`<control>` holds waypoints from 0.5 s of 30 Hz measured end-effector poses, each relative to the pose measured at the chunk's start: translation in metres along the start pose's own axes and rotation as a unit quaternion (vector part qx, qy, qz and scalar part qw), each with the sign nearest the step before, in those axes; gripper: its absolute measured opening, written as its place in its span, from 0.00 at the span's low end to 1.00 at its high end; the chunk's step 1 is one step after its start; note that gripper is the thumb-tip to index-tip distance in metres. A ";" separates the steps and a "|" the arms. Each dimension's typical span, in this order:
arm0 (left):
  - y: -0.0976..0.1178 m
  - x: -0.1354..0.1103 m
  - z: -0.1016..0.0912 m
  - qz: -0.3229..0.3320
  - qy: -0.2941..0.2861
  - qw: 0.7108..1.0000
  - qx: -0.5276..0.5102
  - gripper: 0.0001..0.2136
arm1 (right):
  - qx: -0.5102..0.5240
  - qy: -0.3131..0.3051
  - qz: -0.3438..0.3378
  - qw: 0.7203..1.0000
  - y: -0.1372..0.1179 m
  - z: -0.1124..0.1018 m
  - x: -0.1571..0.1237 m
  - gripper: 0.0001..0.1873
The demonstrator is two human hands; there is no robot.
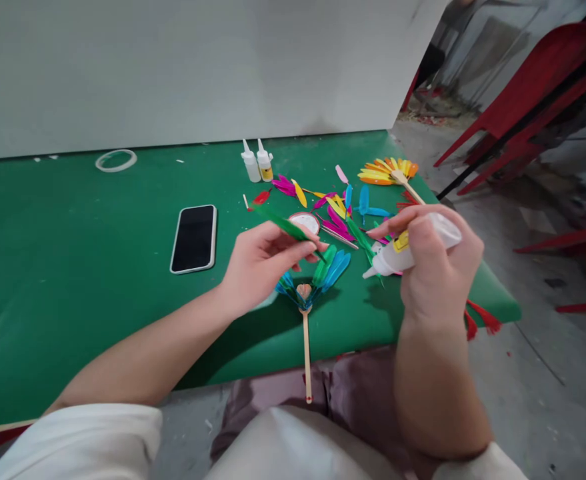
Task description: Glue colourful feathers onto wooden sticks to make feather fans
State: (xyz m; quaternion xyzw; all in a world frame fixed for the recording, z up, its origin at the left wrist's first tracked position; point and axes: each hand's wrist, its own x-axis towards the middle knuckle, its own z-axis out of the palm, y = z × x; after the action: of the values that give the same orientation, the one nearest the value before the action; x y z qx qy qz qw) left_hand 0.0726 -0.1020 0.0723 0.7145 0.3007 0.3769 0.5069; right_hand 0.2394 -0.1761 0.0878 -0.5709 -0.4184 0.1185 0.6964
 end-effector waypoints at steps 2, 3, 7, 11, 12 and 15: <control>0.006 -0.008 -0.001 0.100 -0.016 0.994 0.051 0.06 | 0.004 0.008 0.013 1.000 0.003 -0.002 0.002 0.13; 0.008 -0.012 0.000 0.154 -0.030 0.985 0.074 0.05 | -0.002 0.002 0.026 1.000 0.004 -0.004 0.002 0.14; 0.005 -0.023 0.005 0.300 -0.144 0.932 0.141 0.10 | -0.014 -0.028 0.061 0.998 0.009 -0.008 0.006 0.20; -0.013 -0.025 0.012 0.355 -0.196 0.893 0.197 0.11 | -0.030 -0.043 0.076 0.996 0.016 -0.008 0.009 0.25; -0.016 -0.025 0.014 0.358 -0.193 0.891 0.201 0.11 | -0.034 -0.047 0.079 0.995 0.018 -0.008 0.010 0.26; -0.018 -0.025 0.016 0.338 -0.194 0.900 0.196 0.11 | -0.035 -0.058 0.088 0.994 0.021 -0.007 0.012 0.28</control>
State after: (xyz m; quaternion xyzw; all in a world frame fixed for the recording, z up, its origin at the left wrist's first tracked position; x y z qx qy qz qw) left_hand 0.0722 -0.1247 0.0457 0.9170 0.0041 0.3131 0.2472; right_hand 0.2583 -0.1669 0.0746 -0.6215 -0.4100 0.1974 0.6377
